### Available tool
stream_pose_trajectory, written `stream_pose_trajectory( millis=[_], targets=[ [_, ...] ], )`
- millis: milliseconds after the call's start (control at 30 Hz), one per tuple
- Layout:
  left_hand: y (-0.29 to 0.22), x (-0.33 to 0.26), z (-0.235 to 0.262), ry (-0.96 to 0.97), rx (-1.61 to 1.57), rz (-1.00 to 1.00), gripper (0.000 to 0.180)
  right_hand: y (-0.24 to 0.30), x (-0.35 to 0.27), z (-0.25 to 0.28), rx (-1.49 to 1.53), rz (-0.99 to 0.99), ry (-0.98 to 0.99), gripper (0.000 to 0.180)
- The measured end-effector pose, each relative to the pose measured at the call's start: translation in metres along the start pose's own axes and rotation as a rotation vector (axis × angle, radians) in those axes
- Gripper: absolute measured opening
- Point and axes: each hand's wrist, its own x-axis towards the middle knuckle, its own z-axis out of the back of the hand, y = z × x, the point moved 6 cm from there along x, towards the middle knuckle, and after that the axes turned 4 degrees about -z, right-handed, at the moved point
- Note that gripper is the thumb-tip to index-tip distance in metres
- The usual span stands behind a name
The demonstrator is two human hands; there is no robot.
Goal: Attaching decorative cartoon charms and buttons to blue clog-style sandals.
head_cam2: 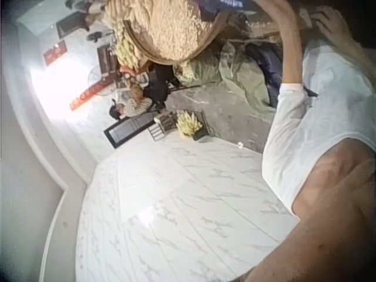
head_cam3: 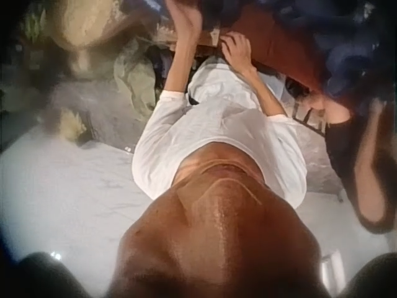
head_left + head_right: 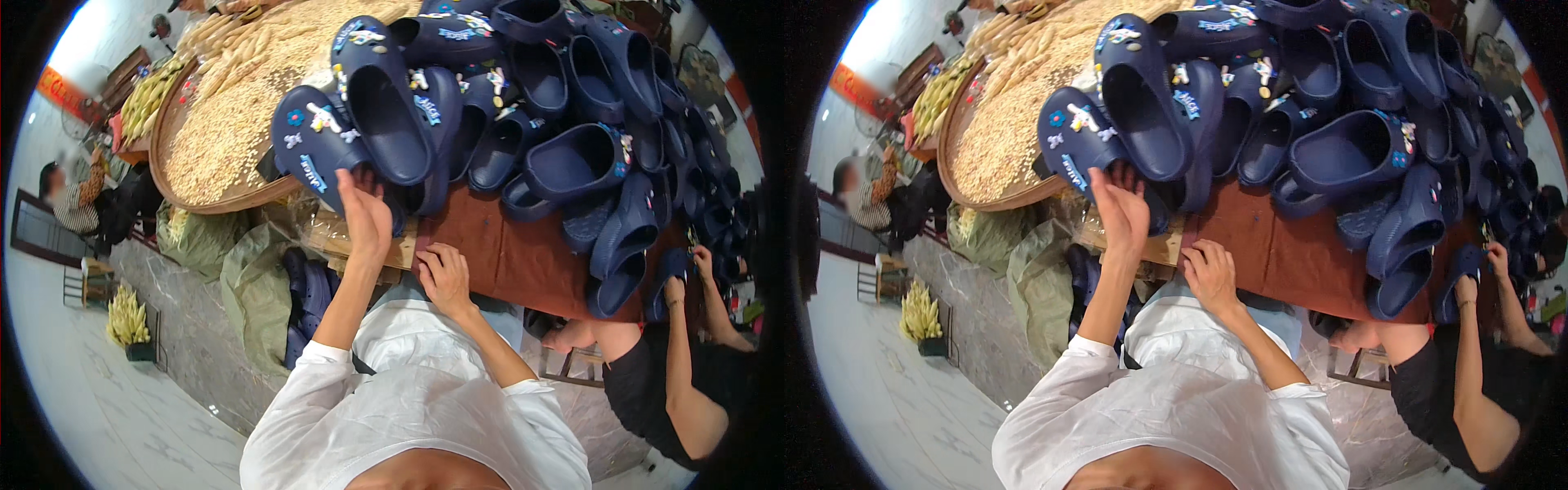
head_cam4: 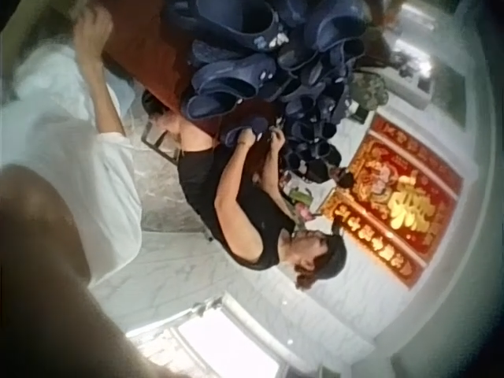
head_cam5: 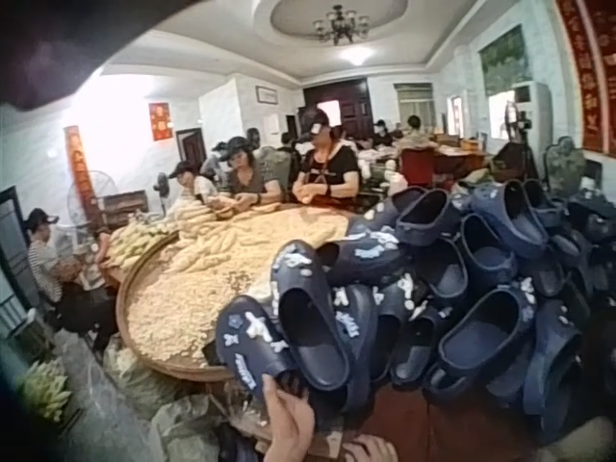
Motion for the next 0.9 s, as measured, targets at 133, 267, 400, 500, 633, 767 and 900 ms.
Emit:
stream_pose_trajectory(
  millis=[133,267,400,500,633,767,900],
  targets=[
    [-0.003,0.012,-0.007,-0.052,-0.019,-0.193,0.059,-0.002,-0.002,-0.004,0.002,-0.011,-0.006,0.024],
    [-0.01,0.01,0.009,-0.1,-0.035,-0.258,0.05,-0.001,-0.002,-0.002,0.023,-0.003,-0.009,0.023],
    [-0.046,-0.036,0.02,-0.196,0.055,-0.337,0.036,0.0,0.001,0.008,0.077,-0.015,0.002,0.022],
    [-0.061,-0.084,0.065,-0.3,0.322,-0.237,0.032,-0.001,0.003,0.021,0.221,-0.056,0.055,0.02],
    [-0.043,-0.132,0.115,-0.009,0.853,-0.413,0.033,-0.02,-0.003,0.024,0.683,-0.445,0.023,0.017],
    [-0.008,-0.167,0.092,0.344,1.092,-0.394,0.029,-0.017,-0.001,0.024,1.091,-0.57,0.076,0.043],
    [0.027,-0.197,0.07,0.529,1.176,-0.35,0.029,-0.013,0.006,0.028,1.202,-0.532,0.084,0.066]
  ],
)
